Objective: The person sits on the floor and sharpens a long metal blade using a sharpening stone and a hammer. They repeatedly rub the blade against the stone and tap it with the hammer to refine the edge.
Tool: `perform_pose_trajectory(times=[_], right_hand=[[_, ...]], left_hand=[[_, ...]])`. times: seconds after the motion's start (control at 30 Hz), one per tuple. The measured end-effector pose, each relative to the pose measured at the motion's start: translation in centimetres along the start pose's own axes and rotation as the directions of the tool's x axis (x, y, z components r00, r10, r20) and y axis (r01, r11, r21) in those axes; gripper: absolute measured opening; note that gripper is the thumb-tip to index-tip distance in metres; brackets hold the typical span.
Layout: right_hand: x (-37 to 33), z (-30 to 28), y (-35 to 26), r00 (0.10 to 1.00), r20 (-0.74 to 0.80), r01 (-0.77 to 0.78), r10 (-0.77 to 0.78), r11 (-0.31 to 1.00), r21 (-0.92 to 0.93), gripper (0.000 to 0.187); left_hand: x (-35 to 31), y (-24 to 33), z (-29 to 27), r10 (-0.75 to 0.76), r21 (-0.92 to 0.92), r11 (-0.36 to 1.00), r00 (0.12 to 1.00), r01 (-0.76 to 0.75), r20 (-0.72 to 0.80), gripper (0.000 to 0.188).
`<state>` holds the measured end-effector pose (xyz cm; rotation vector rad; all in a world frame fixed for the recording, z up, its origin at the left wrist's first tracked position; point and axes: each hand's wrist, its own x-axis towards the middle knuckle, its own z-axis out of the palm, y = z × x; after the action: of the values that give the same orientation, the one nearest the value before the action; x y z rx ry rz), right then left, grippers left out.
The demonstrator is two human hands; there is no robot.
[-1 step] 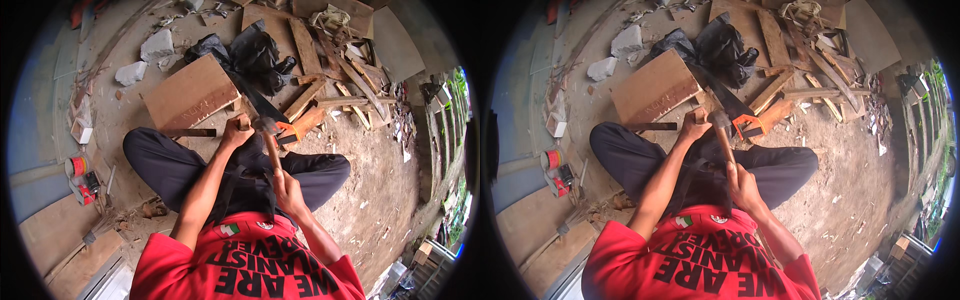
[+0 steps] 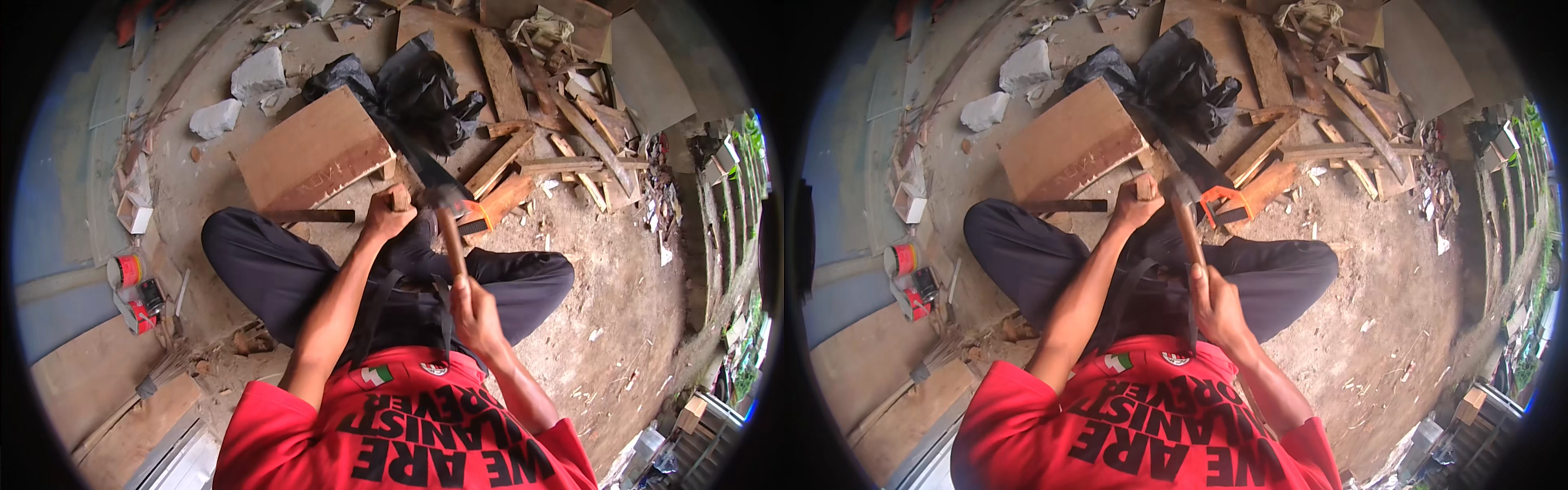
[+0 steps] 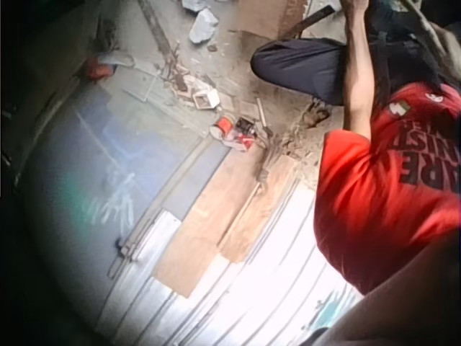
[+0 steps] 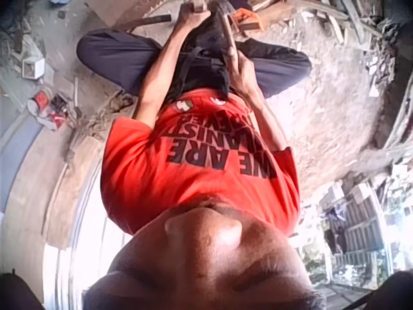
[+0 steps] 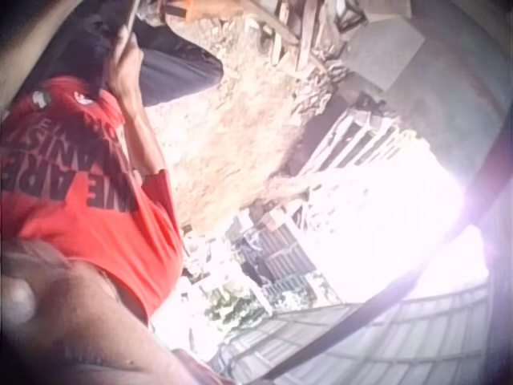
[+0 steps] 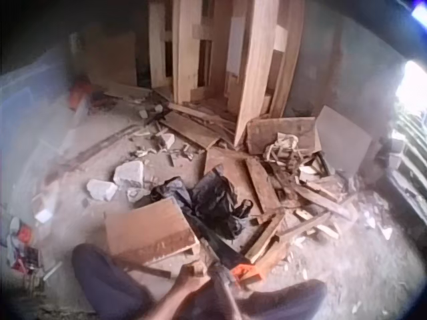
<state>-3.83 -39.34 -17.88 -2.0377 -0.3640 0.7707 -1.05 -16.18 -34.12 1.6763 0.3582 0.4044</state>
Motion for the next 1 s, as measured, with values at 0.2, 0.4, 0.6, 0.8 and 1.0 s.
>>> perform_pose_trajectory(times=[0.2,0.4,0.6,0.8,1.0], right_hand=[[0.0,-0.4,-3.6,0.944,-0.101,0.319,-0.314,0.947,0.041,0.038],[-0.2,0.4,-1.0,0.999,0.043,-0.024,0.022,0.999,0.04,0.05],[1.3,1.3,-1.6,0.965,-0.095,0.252,-0.245,0.965,0.068,0.049],[1.2,-0.1,-1.9,0.998,-0.062,0.008,0.012,0.951,0.308,0.051],[2.0,0.6,-1.4,0.998,0.058,0.011,-0.008,0.999,-0.045,0.043]], left_hand=[[0.5,0.0,-0.3,-0.031,-0.059,0.998,0.999,0.032,0.018,0.018],[0.9,0.2,0.0,0.09,0.075,0.993,0.996,-0.088,-0.019,0.019],[0.1,-0.9,-0.9,-0.021,-0.028,0.999,1.0,0.021,0.011,0.024],[0.5,0.2,-1.8,0.014,0.073,0.997,1.0,-0.016,0.022,0.023],[0.6,-0.2,-0.8,0.041,0.069,0.997,0.998,-0.044,0.055,0.017]])
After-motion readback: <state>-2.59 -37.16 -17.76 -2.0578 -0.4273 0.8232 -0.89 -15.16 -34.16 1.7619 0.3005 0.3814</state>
